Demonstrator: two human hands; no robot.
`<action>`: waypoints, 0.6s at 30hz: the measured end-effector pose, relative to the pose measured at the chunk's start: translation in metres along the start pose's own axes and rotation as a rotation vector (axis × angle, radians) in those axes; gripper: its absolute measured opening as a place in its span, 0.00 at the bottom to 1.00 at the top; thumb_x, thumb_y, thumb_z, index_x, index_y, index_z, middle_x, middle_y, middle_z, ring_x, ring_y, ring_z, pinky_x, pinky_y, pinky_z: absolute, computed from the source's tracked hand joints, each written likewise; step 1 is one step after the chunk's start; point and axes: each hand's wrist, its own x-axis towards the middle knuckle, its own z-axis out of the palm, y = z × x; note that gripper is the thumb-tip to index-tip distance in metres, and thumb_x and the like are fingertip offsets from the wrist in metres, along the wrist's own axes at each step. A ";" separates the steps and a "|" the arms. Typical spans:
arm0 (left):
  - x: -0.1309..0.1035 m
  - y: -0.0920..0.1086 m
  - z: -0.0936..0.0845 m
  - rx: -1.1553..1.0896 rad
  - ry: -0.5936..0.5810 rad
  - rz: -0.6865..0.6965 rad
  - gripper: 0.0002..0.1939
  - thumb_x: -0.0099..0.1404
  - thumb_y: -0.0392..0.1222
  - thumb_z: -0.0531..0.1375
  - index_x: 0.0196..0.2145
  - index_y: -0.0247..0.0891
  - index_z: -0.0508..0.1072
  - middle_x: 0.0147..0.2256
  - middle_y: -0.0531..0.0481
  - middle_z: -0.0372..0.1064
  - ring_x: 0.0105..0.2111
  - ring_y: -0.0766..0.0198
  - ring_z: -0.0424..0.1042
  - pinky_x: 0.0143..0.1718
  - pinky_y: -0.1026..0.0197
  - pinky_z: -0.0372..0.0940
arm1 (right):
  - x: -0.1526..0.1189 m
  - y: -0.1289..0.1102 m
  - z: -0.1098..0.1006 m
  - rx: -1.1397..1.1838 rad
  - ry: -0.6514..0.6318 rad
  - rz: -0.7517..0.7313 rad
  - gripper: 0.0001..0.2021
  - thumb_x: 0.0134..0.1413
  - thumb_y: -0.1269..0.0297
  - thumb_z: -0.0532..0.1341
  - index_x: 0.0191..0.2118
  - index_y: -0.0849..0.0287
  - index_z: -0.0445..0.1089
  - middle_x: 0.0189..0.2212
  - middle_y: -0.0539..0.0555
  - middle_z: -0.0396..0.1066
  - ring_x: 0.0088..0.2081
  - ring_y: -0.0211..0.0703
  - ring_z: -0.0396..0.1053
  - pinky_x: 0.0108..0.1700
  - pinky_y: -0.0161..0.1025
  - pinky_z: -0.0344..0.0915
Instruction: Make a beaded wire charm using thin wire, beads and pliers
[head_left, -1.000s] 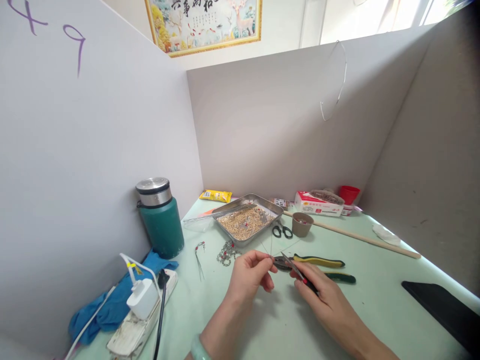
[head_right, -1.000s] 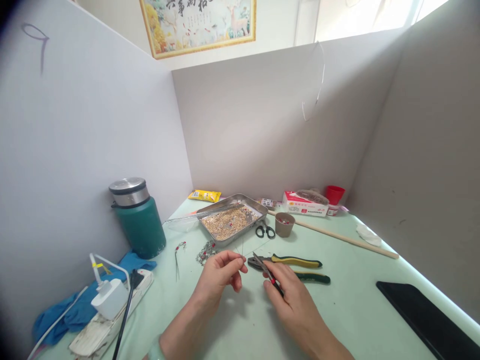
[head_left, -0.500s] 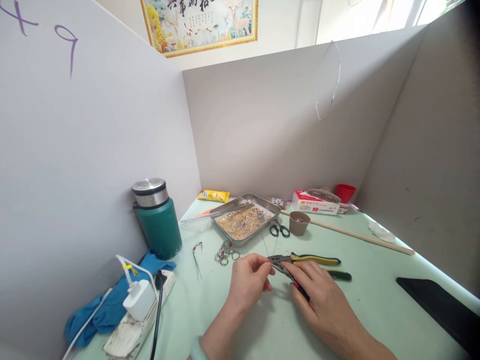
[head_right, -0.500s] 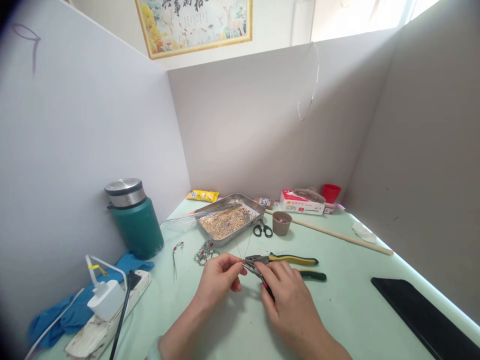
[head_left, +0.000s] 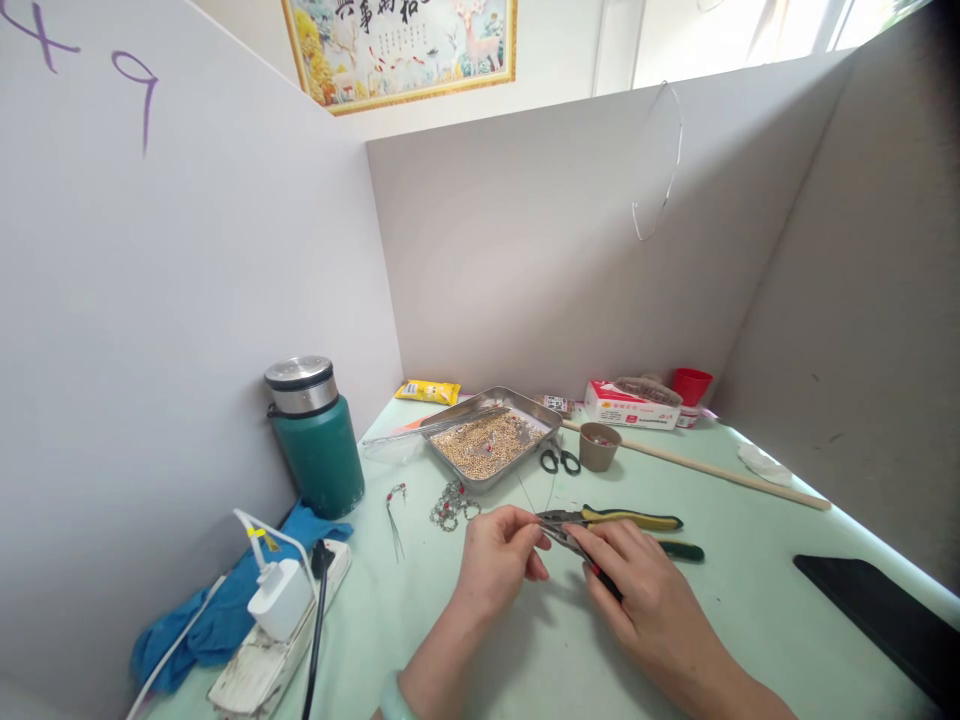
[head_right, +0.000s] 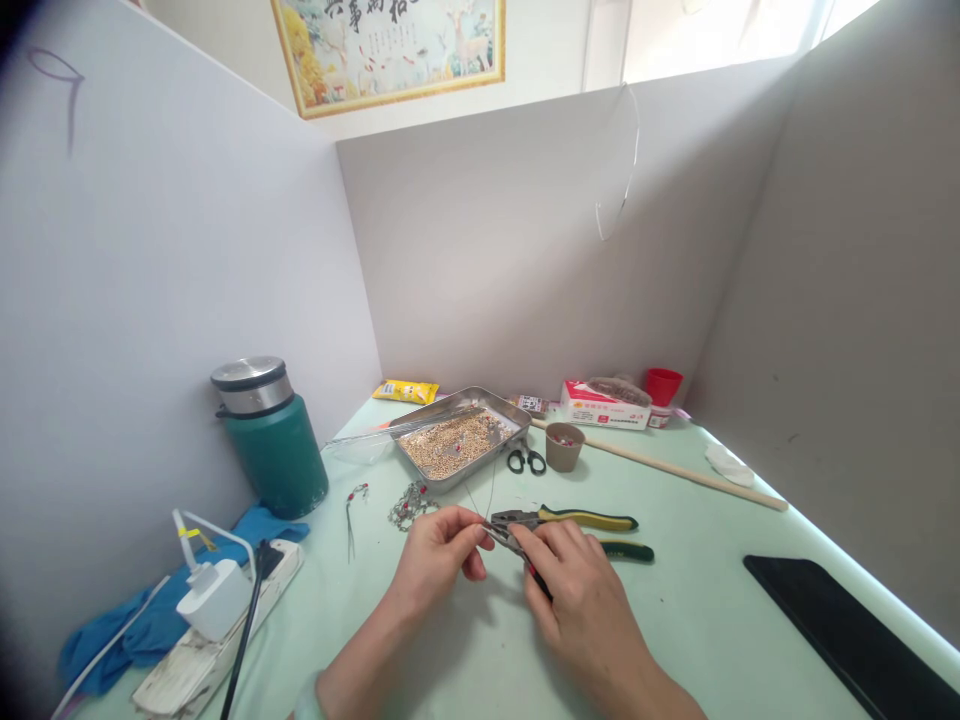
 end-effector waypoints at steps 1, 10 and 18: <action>0.000 -0.001 0.000 0.002 -0.003 0.004 0.06 0.51 0.38 0.55 0.24 0.34 0.70 0.18 0.53 0.68 0.14 0.70 0.64 0.19 0.67 0.61 | 0.000 0.000 0.000 0.002 -0.011 0.001 0.19 0.54 0.70 0.50 0.52 0.57 0.60 0.36 0.57 0.66 0.38 0.47 0.63 0.36 0.44 0.61; 0.000 -0.001 0.000 0.023 -0.004 0.003 0.05 0.52 0.38 0.55 0.23 0.35 0.69 0.16 0.54 0.65 0.13 0.71 0.63 0.18 0.68 0.60 | 0.000 0.003 0.002 -0.002 -0.001 -0.013 0.18 0.54 0.71 0.50 0.51 0.57 0.62 0.34 0.56 0.66 0.37 0.46 0.63 0.37 0.44 0.61; 0.001 -0.004 0.000 0.001 -0.002 0.009 0.05 0.52 0.39 0.55 0.23 0.35 0.68 0.17 0.54 0.66 0.14 0.70 0.64 0.18 0.67 0.60 | 0.001 0.002 0.000 -0.044 0.025 -0.028 0.18 0.52 0.72 0.50 0.50 0.55 0.62 0.34 0.56 0.67 0.36 0.47 0.64 0.36 0.44 0.61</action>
